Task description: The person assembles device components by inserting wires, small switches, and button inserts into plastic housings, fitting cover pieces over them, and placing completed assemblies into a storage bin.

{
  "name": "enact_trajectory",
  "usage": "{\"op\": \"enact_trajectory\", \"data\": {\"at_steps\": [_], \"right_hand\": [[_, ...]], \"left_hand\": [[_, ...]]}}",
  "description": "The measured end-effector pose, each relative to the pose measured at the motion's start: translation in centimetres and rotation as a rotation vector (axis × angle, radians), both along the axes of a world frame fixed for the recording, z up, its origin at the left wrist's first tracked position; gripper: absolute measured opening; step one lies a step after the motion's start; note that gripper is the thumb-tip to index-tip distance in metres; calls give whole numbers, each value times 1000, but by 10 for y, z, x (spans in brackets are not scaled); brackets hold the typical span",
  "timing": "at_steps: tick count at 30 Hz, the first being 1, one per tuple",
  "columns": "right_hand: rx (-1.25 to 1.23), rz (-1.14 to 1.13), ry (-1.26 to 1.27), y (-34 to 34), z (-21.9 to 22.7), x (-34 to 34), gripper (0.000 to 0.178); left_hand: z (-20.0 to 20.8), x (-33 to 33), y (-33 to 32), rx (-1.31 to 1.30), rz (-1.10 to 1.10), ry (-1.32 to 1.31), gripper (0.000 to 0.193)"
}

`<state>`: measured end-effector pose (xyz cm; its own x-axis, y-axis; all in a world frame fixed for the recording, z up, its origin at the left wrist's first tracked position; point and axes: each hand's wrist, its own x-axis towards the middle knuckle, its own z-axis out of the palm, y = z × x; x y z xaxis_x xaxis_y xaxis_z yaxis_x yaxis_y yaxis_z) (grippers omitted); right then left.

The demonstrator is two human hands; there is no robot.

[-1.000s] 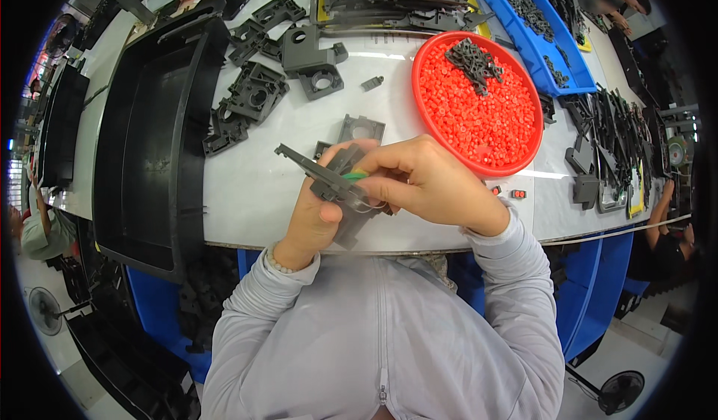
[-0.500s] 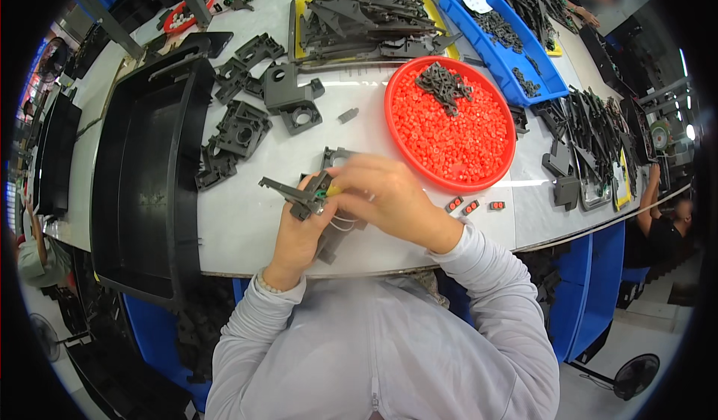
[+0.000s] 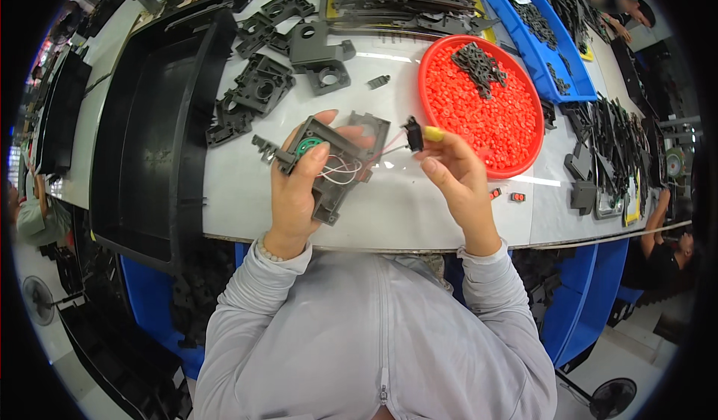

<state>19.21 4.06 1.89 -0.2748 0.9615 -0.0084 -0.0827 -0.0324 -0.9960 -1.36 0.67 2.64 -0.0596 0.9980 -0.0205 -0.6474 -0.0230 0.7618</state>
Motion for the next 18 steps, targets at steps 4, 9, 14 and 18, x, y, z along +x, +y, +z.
{"op": "enact_trajectory", "data": {"at_steps": [4, 9, 14, 18], "right_hand": [[-276, 102, 181, 1, 0, -3, 36], [-202, 70, 196, 10, 1, -5, 32], [-234, 106, 240, 11, 3, -7, 17], [-346, 149, 259, 0, 11, -7, 11]], "left_hand": [[3, 1, -3, 8, -7, 31, 45], [3, 2, -6, 16, -20, 57, 46], [4, 6, -7, 18, 22, 149, 45], [1, 8, -5, 63, 88, 224, 44]]}}
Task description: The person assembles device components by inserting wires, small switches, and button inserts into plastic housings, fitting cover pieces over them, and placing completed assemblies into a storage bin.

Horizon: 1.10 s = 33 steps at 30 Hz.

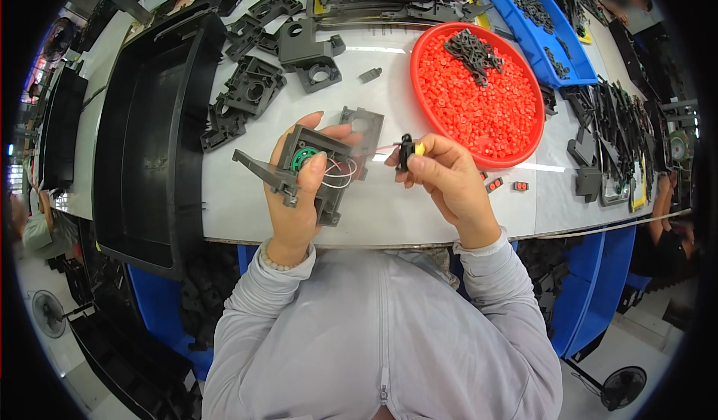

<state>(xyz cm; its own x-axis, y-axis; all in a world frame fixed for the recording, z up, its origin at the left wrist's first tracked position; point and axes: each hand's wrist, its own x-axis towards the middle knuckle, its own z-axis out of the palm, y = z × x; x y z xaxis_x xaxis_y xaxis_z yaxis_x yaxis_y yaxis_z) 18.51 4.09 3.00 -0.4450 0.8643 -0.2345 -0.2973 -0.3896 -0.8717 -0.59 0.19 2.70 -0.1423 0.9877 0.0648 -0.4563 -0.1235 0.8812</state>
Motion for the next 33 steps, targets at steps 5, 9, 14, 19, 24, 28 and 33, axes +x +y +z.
{"op": "enact_trajectory", "data": {"at_steps": [5, 9, 14, 19, 24, 28, 33], "right_hand": [[-60, 205, -32, -19, -6, -13, 8], [-120, 247, 30, -31, -7, -34, 18], [-158, 220, 44, -32, -14, -37, 20], [-258, 213, 107, -34, -11, -39, 21], [-189, 201, 97, -33, -15, -41, 21], [-122, 174, 41, -34, -18, -43, 19], [-130, 132, 103, -37, -24, -49, 20]], "left_hand": [[-2, 5, 1, 6, 77, 13, 43], [1, 7, -2, -7, 90, 8, 44], [-2, 10, -2, 6, 93, 30, 44], [-5, 12, -7, 25, 141, 102, 43], [-5, 19, -6, 0, 195, 83, 38], [-5, 19, -8, 1, 198, 82, 35], [-2, 20, -9, -37, 202, -16, 35]]}}
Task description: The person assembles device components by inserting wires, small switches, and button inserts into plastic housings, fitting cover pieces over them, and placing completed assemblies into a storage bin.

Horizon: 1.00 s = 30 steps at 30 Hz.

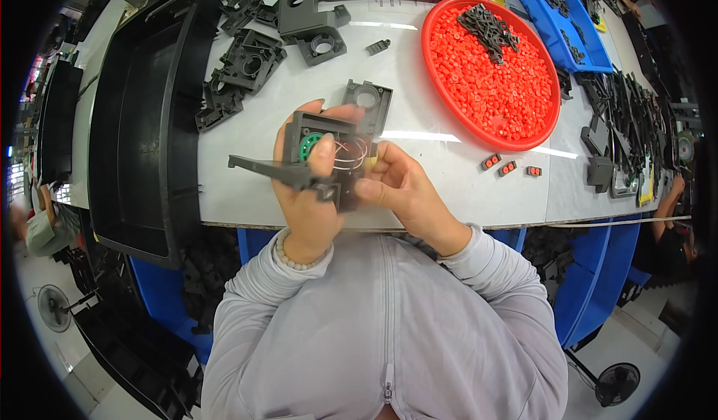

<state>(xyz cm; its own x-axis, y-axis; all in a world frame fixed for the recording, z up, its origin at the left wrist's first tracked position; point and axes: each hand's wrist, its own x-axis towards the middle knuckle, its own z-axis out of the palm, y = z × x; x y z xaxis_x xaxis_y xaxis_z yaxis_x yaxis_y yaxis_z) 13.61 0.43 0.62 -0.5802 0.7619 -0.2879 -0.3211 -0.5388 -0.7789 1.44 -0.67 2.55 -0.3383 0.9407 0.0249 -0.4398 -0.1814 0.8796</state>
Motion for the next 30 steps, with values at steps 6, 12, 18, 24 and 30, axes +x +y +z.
{"op": "enact_trajectory", "data": {"at_steps": [6, 12, 18, 24, 30], "right_hand": [[98, 19, 104, -3, 1, -2, 40], [115, 27, -13, 4, -8, 0, 44], [1044, -374, -585, 21, 19, 10, 53], [1511, -275, -849, 29, 31, -3, 23], [1487, -302, -666, 29, 16, -15, 13]], "left_hand": [[-2, -4, -2, 60, -20, 104, 35], [-12, -6, 7, 42, -21, -7, 33], [-12, -4, 8, 95, 17, 205, 37], [-20, -6, 7, 152, 26, 383, 36], [-17, -2, 8, 136, 58, 336, 36]]}}
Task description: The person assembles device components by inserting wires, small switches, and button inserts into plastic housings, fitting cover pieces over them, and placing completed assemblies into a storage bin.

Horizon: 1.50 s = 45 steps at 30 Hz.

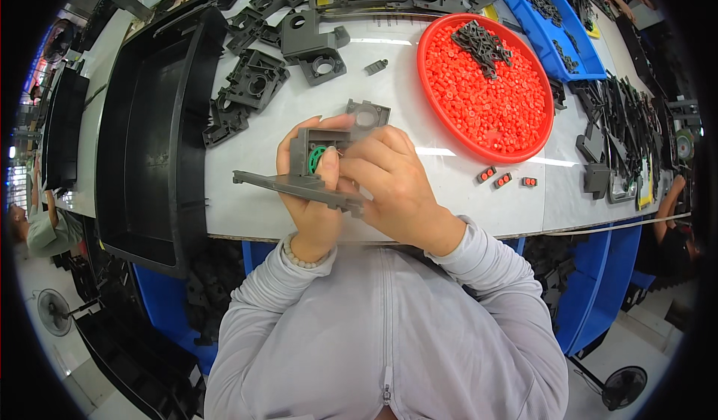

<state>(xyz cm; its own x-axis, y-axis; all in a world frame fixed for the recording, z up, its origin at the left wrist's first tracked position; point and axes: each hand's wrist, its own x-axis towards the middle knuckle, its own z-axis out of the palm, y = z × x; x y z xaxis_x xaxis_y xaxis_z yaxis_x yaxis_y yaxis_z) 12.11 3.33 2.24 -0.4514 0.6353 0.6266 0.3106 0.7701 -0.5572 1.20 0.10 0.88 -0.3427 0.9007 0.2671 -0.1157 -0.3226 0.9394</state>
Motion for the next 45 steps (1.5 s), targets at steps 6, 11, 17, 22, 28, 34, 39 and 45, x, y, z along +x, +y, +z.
{"op": "enact_trajectory", "data": {"at_steps": [6, 11, 17, 22, 28, 34, 39, 45], "right_hand": [[52, 36, -101, 1, 6, 5, 14], [-96, 141, 6, 3, 8, 22, 34], [-82, -5, -101, 3, 0, 33, 40], [-23, -25, -193, 1, -1, 19, 36], [-183, 34, -76, 1, -3, 24, 40], [-159, 38, -49, -5, 2, 27, 46], [-149, 25, -69, -22, 0, 12, 46], [-312, 57, -12, -28, 1, 4, 49]], "left_hand": [[2, -1, 0, -64, -42, -346, 32], [7, -5, 2, -115, -103, -349, 32], [1, -5, 3, -102, -130, -394, 32], [7, -1, 1, -118, -151, -393, 33], [3, -2, 1, -164, -116, -315, 36], [4, 1, 4, -93, -122, -371, 33], [-5, 0, 3, -70, -53, -256, 33], [0, 6, 1, -47, -10, -173, 37]]}}
